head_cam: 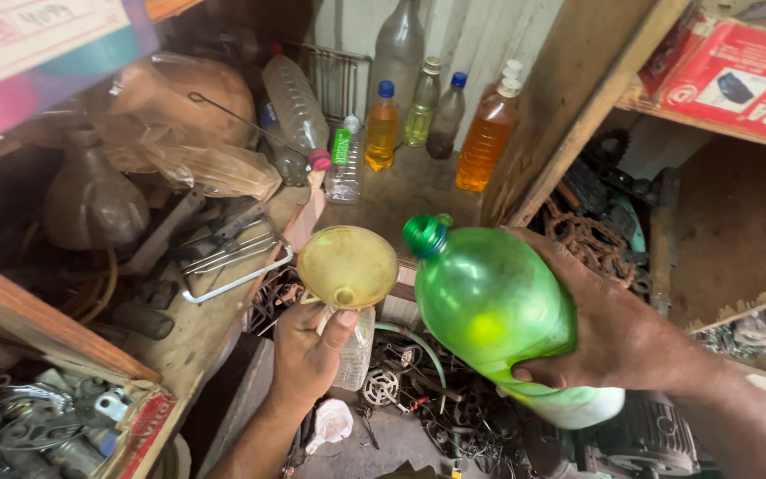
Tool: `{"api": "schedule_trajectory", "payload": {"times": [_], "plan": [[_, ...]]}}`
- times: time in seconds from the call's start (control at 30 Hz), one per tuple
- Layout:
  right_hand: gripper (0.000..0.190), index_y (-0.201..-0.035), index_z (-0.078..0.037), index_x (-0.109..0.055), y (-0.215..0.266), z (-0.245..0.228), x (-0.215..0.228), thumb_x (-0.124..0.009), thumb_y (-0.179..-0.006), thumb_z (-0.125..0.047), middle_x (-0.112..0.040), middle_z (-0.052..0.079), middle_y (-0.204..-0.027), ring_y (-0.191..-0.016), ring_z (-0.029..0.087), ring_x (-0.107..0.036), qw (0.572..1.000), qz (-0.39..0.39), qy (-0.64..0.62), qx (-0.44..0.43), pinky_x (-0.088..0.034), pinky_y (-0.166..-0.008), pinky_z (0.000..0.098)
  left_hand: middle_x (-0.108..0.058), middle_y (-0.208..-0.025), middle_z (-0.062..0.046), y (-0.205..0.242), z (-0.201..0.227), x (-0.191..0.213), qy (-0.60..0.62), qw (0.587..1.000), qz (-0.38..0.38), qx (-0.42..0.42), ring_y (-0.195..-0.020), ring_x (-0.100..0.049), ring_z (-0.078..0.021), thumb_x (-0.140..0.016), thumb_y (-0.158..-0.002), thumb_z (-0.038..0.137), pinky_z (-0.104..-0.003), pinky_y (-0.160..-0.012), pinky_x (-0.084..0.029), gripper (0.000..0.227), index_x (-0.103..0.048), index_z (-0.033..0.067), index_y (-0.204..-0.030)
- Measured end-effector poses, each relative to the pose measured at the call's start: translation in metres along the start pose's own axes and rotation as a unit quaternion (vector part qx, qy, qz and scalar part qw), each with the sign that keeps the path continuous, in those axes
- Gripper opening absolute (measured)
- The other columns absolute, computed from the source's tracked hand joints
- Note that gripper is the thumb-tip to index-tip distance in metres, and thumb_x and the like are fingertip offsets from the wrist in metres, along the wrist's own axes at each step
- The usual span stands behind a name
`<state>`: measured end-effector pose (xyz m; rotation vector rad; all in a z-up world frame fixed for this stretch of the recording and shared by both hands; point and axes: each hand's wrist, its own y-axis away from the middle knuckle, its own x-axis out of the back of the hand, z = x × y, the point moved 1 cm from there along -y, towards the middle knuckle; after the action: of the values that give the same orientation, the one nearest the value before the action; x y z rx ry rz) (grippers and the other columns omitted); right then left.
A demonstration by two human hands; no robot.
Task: The person pours an orange liquid from a large green bottle into several smaller clear bottles using a yellow funnel. The person places the filled bottles on a shelf and repeats the process with multiple bottles.
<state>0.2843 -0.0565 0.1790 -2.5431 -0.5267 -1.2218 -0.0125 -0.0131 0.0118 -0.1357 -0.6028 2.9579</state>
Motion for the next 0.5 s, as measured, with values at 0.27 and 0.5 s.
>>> {"api": "schedule_trajectory", "payload": {"times": [0.27,0.5], "plan": [[0.132,-0.163,-0.047,-0.016,0.003,-0.017,0.026,-0.099,-0.06,-0.039,-0.06,0.0,-0.14,-0.131,0.025,-0.061,0.926,-0.118,0.199,-0.299,-0.051,-0.114,0.0451,-0.075,-0.118,-0.01,0.002,0.011,-0.026,0.014,0.996,-0.038,-0.083,-0.113,-0.068,-0.017,-0.067,-0.099,0.03,-0.033,-0.101,-0.051,0.038,-0.07,-0.0005,-0.122],[0.138,-0.167,-0.036,-0.022,0.019,-0.001,0.042,-0.1,-0.053,-0.041,-0.058,0.005,-0.143,-0.118,0.025,-0.07,0.956,-0.078,0.227,-0.167,-0.059,-0.098,0.0416,-0.074,-0.118,-0.01,0.008,0.016,-0.035,0.023,0.996,-0.047,-0.065,-0.111,-0.068,-0.0177,-0.067,-0.1,0.027,-0.032,-0.099,-0.052,0.037,-0.069,-0.0014,-0.124]]}}
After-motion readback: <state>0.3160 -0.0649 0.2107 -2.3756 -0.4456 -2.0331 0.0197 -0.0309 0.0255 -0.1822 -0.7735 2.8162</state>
